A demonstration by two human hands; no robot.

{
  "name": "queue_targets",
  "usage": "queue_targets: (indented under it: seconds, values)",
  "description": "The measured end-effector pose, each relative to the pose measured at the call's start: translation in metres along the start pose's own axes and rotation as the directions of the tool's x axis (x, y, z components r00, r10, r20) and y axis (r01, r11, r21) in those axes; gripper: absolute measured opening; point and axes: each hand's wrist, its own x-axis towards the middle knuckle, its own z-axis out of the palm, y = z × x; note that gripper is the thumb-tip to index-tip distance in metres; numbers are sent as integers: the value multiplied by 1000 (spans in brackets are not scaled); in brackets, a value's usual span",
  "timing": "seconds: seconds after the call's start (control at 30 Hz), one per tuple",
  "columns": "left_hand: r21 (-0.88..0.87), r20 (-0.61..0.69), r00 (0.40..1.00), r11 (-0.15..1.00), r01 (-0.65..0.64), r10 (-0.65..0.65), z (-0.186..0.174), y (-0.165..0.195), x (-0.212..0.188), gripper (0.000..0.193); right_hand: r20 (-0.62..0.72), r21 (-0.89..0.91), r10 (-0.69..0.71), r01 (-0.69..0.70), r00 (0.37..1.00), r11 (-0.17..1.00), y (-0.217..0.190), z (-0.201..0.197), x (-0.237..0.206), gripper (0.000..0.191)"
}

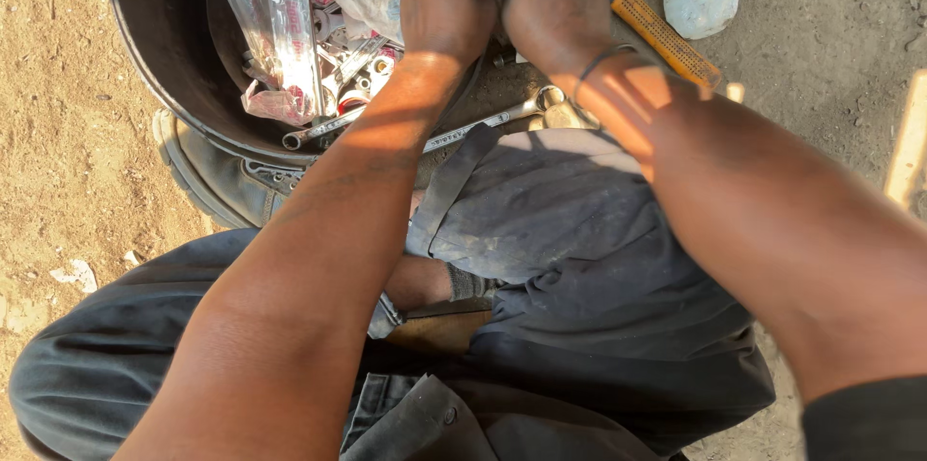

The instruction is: The person sits on the ground and assembles a plumbing connection by hand-tightening a brass fitting onto a black pipe. They then use a wrench to tighten the connection further.

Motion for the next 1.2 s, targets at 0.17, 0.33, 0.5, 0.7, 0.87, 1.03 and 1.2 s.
queue_targets:
  seconds: [0.17, 0.33, 0.5, 0.7, 0.87, 1.03, 1.2]
  values:
    - [109, 49, 999, 994, -5, -1, 6, -4, 2, 16, 212, -103, 174, -155, 962, 983, 1, -26, -10, 19]
    - [111, 109, 989, 987, -114, 102, 5, -6, 3, 14, 248, -111, 163, -139, 955, 984, 1, -27, 0, 22]
    - [156, 107, 982, 973, -171, 156, 5, -4, 4, 12, 586, -76, 345, -374, 733, 924, 8, -30, 30, 26]
    - [156, 119, 983, 975, -159, 141, 9, -4, 4, 13, 579, -148, 240, -189, 779, 971, 28, -48, 11, 13]
    - [155, 129, 967, 959, -237, 218, 7, -4, 5, 11, 599, -132, 339, -328, 726, 935, 20, -22, 23, 20]
    - [208, 157, 979, 965, -161, 129, 8, -6, 5, 8, 598, -133, 336, -323, 728, 937, 16, -27, 21, 20]
    - [150, 177, 967, 966, -209, 181, 7, -2, 8, 11, 365, -120, 18, 28, 931, 992, 18, -42, 2, 21]
